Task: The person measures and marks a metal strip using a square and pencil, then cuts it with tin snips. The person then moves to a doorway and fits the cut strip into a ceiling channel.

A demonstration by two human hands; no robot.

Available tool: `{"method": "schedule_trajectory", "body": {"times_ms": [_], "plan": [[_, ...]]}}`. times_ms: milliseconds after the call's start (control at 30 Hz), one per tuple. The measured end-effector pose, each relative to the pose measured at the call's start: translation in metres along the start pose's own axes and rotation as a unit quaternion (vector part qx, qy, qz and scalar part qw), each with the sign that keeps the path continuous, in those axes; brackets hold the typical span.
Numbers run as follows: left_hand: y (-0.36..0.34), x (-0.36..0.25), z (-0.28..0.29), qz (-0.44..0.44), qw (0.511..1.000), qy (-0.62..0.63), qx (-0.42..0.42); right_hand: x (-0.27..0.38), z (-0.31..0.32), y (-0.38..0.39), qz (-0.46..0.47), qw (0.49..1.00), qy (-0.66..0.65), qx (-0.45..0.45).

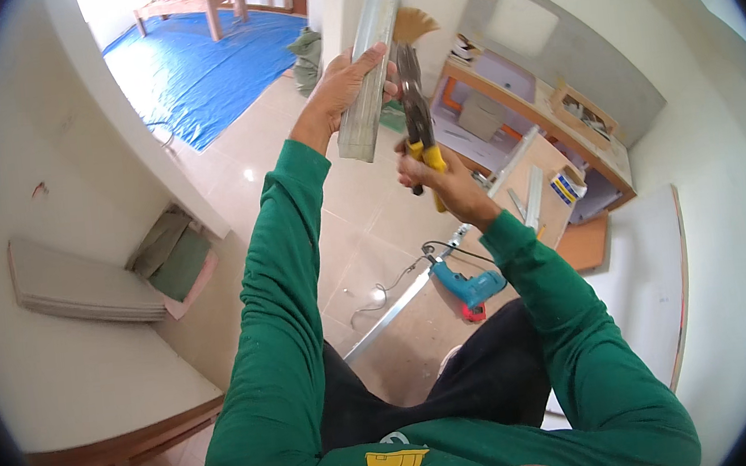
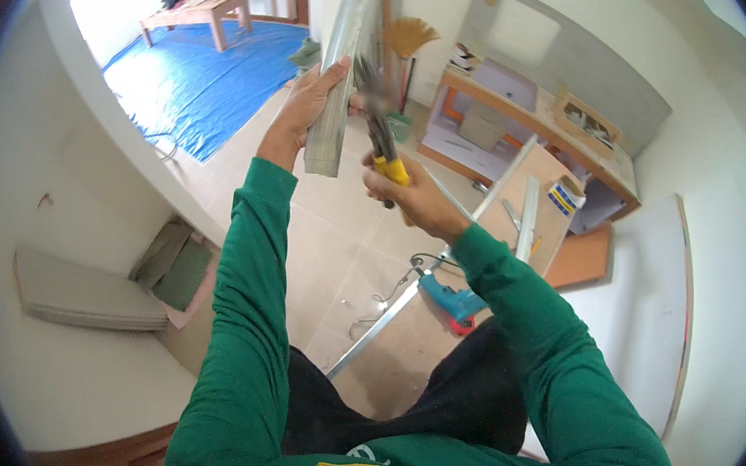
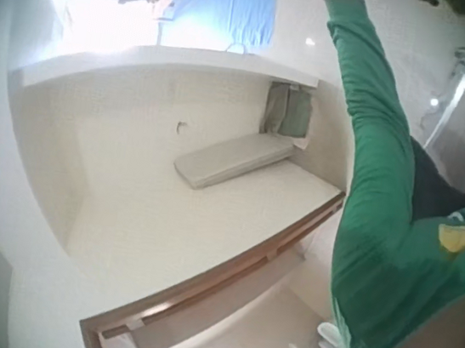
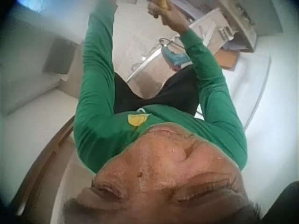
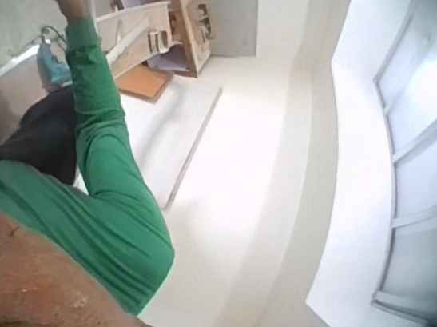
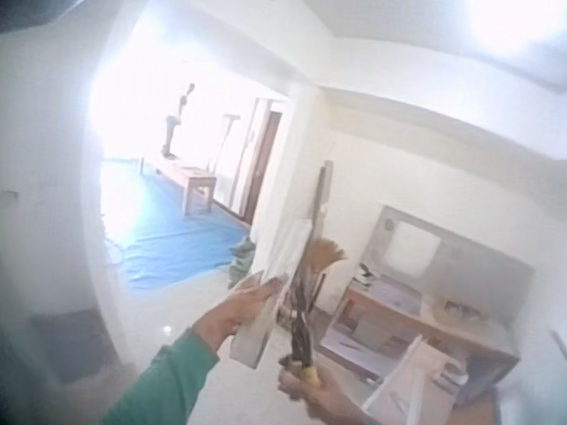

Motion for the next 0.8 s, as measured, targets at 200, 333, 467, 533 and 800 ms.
{"method": "schedule_trajectory", "body": {"times_ms": [200, 333, 467, 533, 800], "plan": [[0.043, -0.054, 0.035, -0.056, 0.998, 0.012, 0.005, -0.004, 0.016, 0.037, -0.044, 0.962, 0.235, 0.132], [0.048, -0.063, 0.022, -0.054, 0.993, 0.086, 0.065, -0.008, 0.022, 0.045, -0.068, 0.939, 0.297, 0.159], [0.051, -0.064, 0.0, -0.048, 0.987, 0.066, 0.136, 0.002, 0.013, 0.045, -0.053, 0.938, 0.306, 0.153], [0.05, -0.064, -0.012, -0.048, 0.98, 0.073, 0.178, -0.002, 0.016, 0.047, -0.019, 0.938, 0.307, 0.159], [0.041, -0.056, -0.025, -0.033, 0.971, 0.044, 0.233, 0.007, 0.002, 0.051, -0.004, 0.937, 0.314, 0.156]]}}
Point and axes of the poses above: each hand's wrist, its own y-axis away from the middle knuckle, its own z-axis out of the back of the hand, x = y × z, the point moved 1 cm from there along -y, towards the middle knuckle, and after that the axes turned 8 degrees about -y, right-handed, at the moved point
